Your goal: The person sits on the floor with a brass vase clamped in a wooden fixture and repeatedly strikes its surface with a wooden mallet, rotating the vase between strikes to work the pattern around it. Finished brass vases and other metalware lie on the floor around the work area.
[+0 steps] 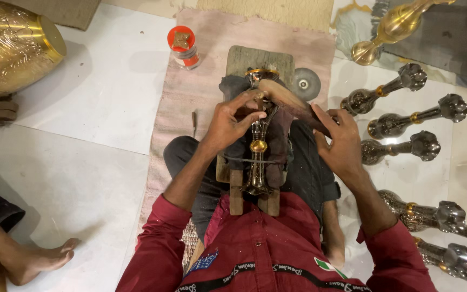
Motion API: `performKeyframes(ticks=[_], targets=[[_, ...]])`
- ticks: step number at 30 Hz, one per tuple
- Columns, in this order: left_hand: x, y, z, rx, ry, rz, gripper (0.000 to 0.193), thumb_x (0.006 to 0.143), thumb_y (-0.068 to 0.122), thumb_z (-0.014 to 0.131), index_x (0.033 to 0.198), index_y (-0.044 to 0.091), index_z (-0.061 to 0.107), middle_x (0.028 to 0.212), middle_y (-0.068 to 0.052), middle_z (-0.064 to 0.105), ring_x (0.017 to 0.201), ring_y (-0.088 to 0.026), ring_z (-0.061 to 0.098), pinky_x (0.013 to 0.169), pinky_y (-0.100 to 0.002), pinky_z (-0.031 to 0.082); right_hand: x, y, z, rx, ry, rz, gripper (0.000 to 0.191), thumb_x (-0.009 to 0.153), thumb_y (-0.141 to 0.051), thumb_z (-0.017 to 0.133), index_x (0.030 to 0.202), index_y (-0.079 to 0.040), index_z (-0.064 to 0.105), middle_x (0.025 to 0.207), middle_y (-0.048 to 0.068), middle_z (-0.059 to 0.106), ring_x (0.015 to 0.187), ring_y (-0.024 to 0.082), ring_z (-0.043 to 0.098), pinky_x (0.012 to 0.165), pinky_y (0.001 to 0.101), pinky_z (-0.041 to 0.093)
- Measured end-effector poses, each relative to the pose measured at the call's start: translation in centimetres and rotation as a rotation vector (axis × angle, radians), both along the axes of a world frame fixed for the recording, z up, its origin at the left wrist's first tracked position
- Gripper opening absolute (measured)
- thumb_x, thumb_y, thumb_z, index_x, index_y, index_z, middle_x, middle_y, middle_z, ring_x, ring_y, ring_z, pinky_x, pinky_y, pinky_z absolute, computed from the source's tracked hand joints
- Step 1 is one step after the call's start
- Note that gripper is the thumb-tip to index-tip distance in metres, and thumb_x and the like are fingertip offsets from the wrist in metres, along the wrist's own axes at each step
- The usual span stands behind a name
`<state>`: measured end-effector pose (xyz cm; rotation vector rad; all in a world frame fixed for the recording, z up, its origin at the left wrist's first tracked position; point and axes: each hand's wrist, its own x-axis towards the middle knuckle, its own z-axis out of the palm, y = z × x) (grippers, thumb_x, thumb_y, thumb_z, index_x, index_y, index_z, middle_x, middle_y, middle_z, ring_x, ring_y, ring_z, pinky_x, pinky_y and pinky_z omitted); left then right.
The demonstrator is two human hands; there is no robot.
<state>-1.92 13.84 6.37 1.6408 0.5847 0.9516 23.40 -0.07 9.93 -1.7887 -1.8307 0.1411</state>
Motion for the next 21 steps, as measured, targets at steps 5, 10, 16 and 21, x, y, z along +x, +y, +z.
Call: performKeyframes(ticks=[5,10,16,21], targets=[[-0.2,0.0,-0.9,0.079,0.076,-0.019,0.051,0.092,0.003,0.078,0.140,0.010,0.063,0.129,-0.012,0.070,0.102,-0.014,0.074,0.086,-0.030,0.065,-0.3,0.0,-0.2,-0.020,0.193,0.011,0.061,0.090,-0.005,0.072,0.149,-0.013,0.058,0.120,0.019,0.060,0.105,0.032,0.065,0.088,0.0405,0.055],[0.0,1.3,-0.9,0.195,0.105,-0.109,0.050,0.093,0.005,0.079,0.139,0.014,0.064,0.122,-0.011,0.077,0.103,-0.018,0.078,0.088,-0.032,0.065,-0.1,0.3,0.3,0.036,0.040,0.025,0.063,0.088,-0.003,0.073,0.148,-0.013,0.059,0.117,0.018,0.060,0.107,0.035,0.062,0.094,0.0460,0.052],[0.2,2.4,1.2,0.310,0.253,-0.208,0.054,0.091,0.007,0.080,0.141,0.016,0.062,0.112,-0.012,0.078,0.096,-0.020,0.079,0.078,-0.035,0.062,0.4,0.7,2.6,-0.141,-0.250,-0.056,0.060,0.090,-0.002,0.071,0.147,-0.019,0.062,0.114,0.016,0.062,0.104,0.034,0.062,0.093,0.0483,0.049],[0.2,1.9,1.9,0.295,0.264,-0.189,0.058,0.090,0.005,0.079,0.144,0.017,0.059,0.106,-0.011,0.079,0.090,-0.019,0.079,0.078,-0.035,0.062,0.8,1.1,4.0,0.100,0.479,0.115,0.065,0.095,-0.001,0.067,0.155,-0.016,0.046,0.135,0.020,0.053,0.126,0.033,0.057,0.107,0.0441,0.046]])
